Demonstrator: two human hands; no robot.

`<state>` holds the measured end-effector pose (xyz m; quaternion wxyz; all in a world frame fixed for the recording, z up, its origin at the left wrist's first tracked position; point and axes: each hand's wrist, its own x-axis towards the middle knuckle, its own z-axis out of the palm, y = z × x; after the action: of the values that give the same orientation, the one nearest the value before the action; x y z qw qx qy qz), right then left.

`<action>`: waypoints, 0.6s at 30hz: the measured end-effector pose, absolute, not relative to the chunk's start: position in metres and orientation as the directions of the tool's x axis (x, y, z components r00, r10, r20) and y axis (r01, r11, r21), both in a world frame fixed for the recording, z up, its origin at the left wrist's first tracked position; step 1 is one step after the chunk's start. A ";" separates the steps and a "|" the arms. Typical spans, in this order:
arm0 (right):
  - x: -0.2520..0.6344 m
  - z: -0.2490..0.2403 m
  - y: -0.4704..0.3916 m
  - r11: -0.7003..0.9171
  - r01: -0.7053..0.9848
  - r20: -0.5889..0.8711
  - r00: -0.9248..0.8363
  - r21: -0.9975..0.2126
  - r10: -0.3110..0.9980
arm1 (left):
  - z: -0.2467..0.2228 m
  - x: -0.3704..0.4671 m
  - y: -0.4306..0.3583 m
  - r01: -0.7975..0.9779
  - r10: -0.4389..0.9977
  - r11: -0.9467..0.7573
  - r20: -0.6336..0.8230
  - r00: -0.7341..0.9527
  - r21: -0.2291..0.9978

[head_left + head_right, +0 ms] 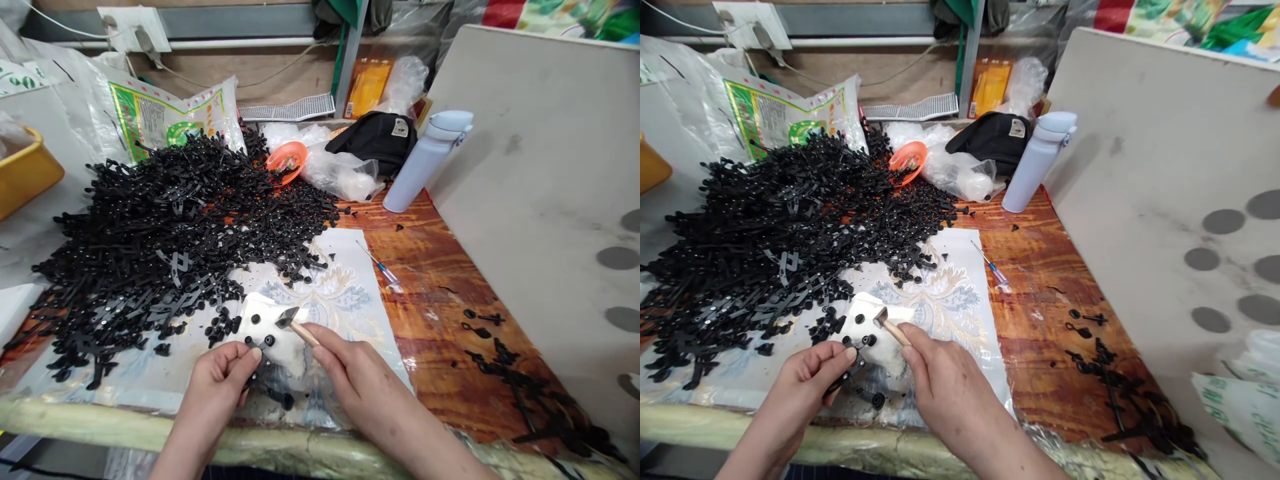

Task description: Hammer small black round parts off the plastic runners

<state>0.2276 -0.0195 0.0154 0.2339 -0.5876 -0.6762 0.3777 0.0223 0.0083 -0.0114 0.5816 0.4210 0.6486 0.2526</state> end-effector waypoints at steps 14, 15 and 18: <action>0.224 0.020 -0.023 0.171 0.714 -0.096 -0.317 -0.679 0.944 | -0.012 0.024 0.007 0.329 0.864 0.461 -0.501 0.043 0.824; 0.223 0.022 -0.022 0.159 0.717 -0.126 -0.327 -0.679 0.937 | -0.012 0.023 0.007 0.346 0.868 0.453 -0.495 0.038 0.822; 0.223 0.030 -0.022 0.164 0.647 -0.043 -0.291 -0.744 0.956 | -0.014 0.022 0.008 0.373 0.870 0.446 -0.492 0.033 0.814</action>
<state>0.2226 -0.0219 0.0302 0.2272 -0.5502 -0.7283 0.3394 0.0221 0.0082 -0.0145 0.5407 0.4735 0.6562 0.2297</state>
